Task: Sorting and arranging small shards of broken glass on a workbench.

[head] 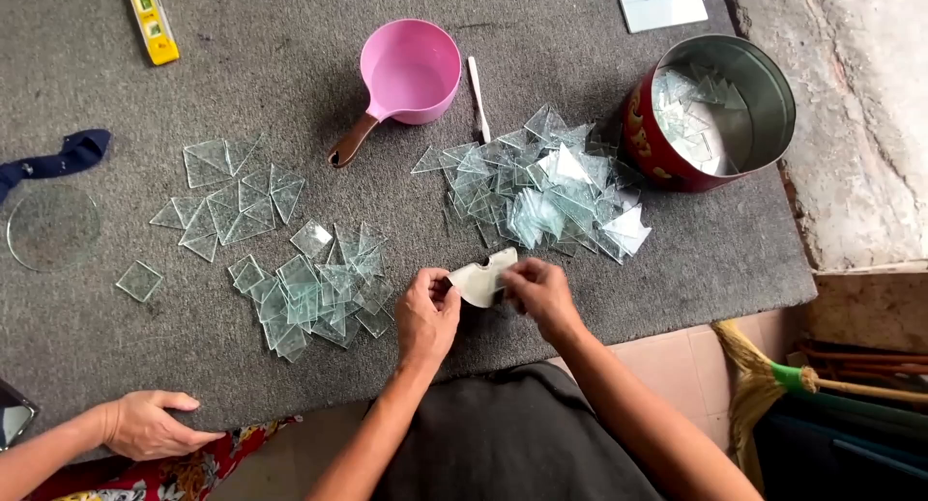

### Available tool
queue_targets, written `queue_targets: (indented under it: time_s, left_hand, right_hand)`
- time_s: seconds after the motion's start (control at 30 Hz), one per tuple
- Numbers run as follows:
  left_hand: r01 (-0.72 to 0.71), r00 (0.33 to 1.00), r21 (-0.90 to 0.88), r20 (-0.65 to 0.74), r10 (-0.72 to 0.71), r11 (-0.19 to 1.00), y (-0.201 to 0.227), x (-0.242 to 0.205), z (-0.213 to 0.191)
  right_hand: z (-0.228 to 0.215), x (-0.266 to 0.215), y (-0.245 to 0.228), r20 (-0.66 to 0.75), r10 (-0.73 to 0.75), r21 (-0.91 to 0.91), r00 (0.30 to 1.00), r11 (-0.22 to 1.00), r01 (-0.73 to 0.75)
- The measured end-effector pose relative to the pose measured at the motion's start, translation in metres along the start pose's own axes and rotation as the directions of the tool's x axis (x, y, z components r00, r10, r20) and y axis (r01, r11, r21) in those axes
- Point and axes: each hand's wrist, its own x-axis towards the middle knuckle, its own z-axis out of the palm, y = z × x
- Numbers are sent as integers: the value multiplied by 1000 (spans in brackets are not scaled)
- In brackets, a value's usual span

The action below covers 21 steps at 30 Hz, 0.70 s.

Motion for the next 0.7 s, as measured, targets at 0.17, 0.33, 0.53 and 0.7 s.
queue_targets:
  time_s: [0.17, 0.33, 0.53, 0.7]
  left_hand:
    - [31, 999, -19, 24, -30, 999, 14, -6, -4]
    - [22, 1000, -33, 7, -22, 999, 20, -3, -3]
    - [24, 998, -79, 56, -20, 997, 17, -6, -1]
    - [-2, 998, -88, 62, 8, 996, 22, -5, -3]
  right_hand:
    - [9, -16, -23, 1, 0, 17, 1000, 1000, 0]
    - [-17, 1, -21, -116, 30, 104, 993, 994, -18]
    - [-19, -34, -38, -79, 9, 168, 997, 986, 5]
    - [-17, -30, 0, -32, -141, -245, 990, 961, 129]
